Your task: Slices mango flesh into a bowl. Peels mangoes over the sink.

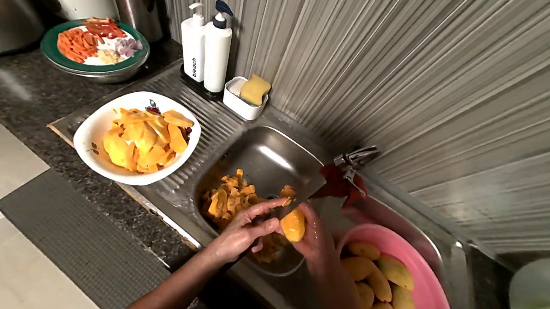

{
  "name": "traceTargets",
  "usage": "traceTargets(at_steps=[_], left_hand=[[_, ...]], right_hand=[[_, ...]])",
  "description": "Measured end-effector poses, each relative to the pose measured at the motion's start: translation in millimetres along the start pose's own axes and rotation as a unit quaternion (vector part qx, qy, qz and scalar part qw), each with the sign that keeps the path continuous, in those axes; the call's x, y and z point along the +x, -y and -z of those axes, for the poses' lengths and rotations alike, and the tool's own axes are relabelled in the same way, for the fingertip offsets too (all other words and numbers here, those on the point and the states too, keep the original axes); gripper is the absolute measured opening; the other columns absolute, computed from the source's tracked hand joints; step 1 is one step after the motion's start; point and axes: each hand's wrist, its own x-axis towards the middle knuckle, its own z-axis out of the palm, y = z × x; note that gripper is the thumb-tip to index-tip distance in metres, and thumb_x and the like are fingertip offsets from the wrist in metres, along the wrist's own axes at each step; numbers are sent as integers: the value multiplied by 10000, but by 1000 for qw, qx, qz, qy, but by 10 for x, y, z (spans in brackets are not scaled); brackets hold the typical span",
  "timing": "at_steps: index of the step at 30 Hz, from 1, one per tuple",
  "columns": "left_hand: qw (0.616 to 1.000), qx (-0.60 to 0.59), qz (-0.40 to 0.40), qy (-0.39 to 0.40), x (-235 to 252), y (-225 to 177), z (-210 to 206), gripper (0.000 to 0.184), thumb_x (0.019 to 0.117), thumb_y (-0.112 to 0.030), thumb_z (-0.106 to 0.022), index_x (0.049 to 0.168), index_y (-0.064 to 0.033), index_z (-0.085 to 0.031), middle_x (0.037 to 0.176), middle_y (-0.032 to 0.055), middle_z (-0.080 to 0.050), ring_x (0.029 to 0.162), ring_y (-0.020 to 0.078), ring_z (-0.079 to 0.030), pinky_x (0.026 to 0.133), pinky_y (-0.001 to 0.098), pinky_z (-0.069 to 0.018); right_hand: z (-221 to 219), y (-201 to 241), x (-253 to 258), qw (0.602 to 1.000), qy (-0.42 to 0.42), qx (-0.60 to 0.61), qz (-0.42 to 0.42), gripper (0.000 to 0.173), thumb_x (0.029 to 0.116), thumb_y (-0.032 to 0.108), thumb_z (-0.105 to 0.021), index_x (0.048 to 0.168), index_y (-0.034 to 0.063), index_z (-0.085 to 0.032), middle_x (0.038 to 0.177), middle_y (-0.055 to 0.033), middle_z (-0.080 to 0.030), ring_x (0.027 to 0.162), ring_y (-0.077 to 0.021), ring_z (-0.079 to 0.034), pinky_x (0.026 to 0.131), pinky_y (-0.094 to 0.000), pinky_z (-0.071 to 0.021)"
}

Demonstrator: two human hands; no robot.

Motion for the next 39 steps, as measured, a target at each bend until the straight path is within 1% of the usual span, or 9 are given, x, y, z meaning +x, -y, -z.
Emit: traceTargets(at_steps=[3, 9, 12, 14, 16, 22, 32, 35, 39], left_hand=[[1000, -9, -8, -19, 34, 2, 46, 463, 1042, -230, -579, 1500, -208, -521, 1054, 5, -670, 638, 66, -566, 487, 203, -455], [995, 19, 28, -96, 66, -42, 294, 482, 1062, -300, -543, 1533, -227, -475, 841, -22, -556, 579, 83, -506, 484, 221, -450], [986, 149, 23, -68, -39, -26, 176, 615, 1020, -386, -602, 1574, -198, -410, 1019, 2, -623, 675, 70, -557, 549, 233, -478], [971, 231, -36, -45, -123, 21, 48, 680, 987, -418, -651, 1570, -157, -419, 1255, 48, -656, 1010, 73, -643, 866, 272, -554], [961, 259, -93, -23, -164, 71, -80, 677, 972, -385, -694, 1551, -136, -444, 1373, 86, -622, 1181, 100, -623, 1024, 309, -526], [946, 293, -135, -28, -153, 124, -182, 620, 985, -366, -680, 1533, -161, -476, 1445, 90, -576, 1285, 130, -572, 1090, 331, -484], [947, 266, -176, -45, 1, 176, -149, 535, 991, -342, -677, 1474, -150, -551, 1395, 79, -610, 1274, 135, -580, 1086, 333, -491], [961, 222, -161, -38, 15, 160, -138, 497, 1008, -315, -653, 1461, -130, -562, 1409, 66, -603, 1260, 110, -584, 1067, 301, -497], [983, 145, -103, -34, 36, 127, -100, 493, 1018, -262, -636, 1487, -157, -528, 1312, 0, -644, 829, 14, -620, 632, 176, -506]], right_hand=[[27, 7, -11, 999, 29, 2, -20, 459, 1020, 323, -520, 1397, 68, -462, 1041, -119, -684, 805, -194, -704, 661, -350, -618], [77, 52, -49, 996, 60, 41, -48, 497, 974, 401, -587, 1359, 96, -507, 951, -89, -659, 747, -177, -685, 620, -320, -605], [70, 46, -44, 1000, -1, 6, -13, 410, 1052, 364, -424, 1339, 78, -491, 960, -97, -672, 767, -180, -698, 646, -335, -619], [98, 6, -2, 999, 6, -12, 51, 403, 1043, 325, -453, 1347, 66, -509, 1049, -58, -697, 875, -126, -709, 734, -306, -627], [110, 1, 60, 993, 17, -53, 107, 374, 1069, 278, -413, 1348, 52, -518, 1077, -18, -677, 927, -72, -681, 782, -255, -602], [10, 78, 38, 976, -7, -141, 164, 365, 1057, 235, -415, 1322, 9, -526, 1041, -18, -643, 875, -62, -653, 772, -236, -581], [26, 59, -22, 971, 2, -154, 185, 339, 1073, 192, -425, 1318, 8, -571, 1156, -27, -659, 1035, -56, -637, 891, -225, -553], [54, 36, -21, 978, 7, -121, 170, 362, 1052, 229, -456, 1321, 16, -573, 1120, -8, -670, 989, -47, -652, 859, -225, -567], [26, 61, -78, 988, -1, -94, 126, 379, 1044, 209, -405, 1339, 18, -548, 1116, -36, -696, 952, -78, -690, 808, -255, -602]])
